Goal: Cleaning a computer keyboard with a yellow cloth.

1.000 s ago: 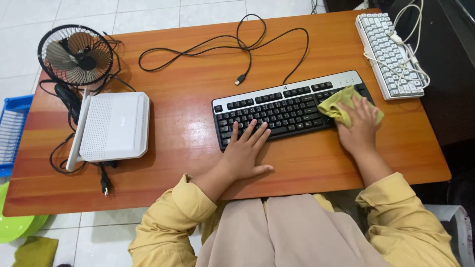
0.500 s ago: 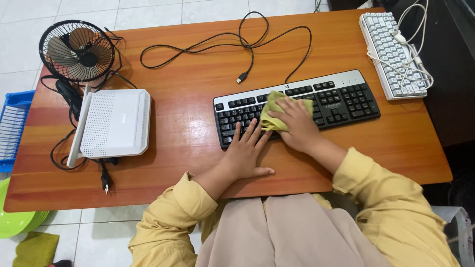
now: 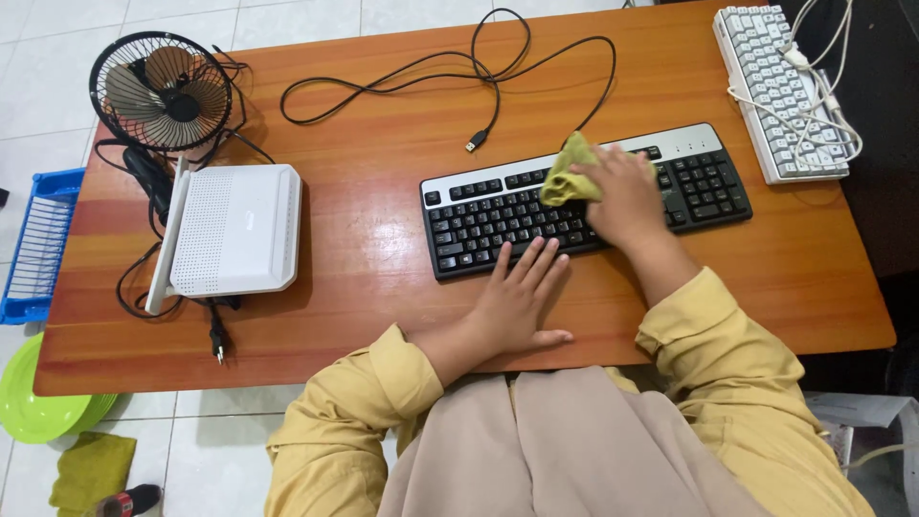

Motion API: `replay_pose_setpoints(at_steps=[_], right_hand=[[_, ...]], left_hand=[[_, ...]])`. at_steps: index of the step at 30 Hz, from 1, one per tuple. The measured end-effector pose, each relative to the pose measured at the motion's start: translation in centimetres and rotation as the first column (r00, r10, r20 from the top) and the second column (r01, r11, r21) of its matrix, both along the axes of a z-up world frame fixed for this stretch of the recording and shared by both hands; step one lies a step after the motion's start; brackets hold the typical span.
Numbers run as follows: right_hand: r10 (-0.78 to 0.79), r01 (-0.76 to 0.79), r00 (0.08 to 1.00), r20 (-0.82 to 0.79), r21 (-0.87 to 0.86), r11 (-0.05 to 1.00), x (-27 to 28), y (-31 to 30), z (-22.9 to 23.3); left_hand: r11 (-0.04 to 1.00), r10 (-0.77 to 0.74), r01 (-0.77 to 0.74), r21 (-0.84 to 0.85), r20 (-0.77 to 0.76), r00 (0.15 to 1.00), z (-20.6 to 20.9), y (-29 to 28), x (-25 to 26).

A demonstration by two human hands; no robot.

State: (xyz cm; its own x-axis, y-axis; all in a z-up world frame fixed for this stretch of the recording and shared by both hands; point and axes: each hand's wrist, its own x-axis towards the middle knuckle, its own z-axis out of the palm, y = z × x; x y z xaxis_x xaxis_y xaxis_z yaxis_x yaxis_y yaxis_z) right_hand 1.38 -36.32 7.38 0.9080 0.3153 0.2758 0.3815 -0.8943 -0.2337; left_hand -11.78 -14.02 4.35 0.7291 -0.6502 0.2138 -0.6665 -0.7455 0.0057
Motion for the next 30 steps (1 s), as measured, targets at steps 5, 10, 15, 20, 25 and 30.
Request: replay_pose_setpoints(at_steps=[5, 10, 15, 20, 25, 30], right_hand=[[-0.213, 0.213, 0.977, -0.013, 0.006, 0.977, 1.3, -6.8, -0.1], [-0.369, 0.365, 0.928, 0.056, 0.067, 0.929, 3.7, -13.4, -3.9], [-0.360, 0.349, 0.933, 0.021, 0.201, 0.915, 3.6, -12.7, -3.7], [-0.123, 0.121, 0.992, 0.020, 0.098, 0.988, 3.0, -10.6, -2.7], [-0.013, 0.017, 0.996, -0.087, 0.049, 0.999, 2.3, -8.7, -1.9], [0.093, -0.085, 0.971, -0.222, 0.046, 0.995, 2.1, -9.2, -1.0]], left_hand=[[0.999, 0.003, -0.003, -0.032, -0.014, 1.000, 0.0, -2.0, 0.3], [0.999, 0.040, -0.041, -0.011, -0.075, 0.996, 0.5, -4.4, 0.5], [0.999, -0.001, -0.006, -0.050, -0.131, 0.991, -0.7, -3.9, 1.0], [0.997, 0.011, -0.019, -0.073, -0.114, 0.993, -0.5, -3.0, 0.2], [0.999, 0.034, -0.037, -0.040, -0.071, 0.997, 0.2, -2.8, -0.4], [0.998, 0.055, -0.056, -0.017, -0.045, 0.997, 0.3, -2.7, -0.5]])
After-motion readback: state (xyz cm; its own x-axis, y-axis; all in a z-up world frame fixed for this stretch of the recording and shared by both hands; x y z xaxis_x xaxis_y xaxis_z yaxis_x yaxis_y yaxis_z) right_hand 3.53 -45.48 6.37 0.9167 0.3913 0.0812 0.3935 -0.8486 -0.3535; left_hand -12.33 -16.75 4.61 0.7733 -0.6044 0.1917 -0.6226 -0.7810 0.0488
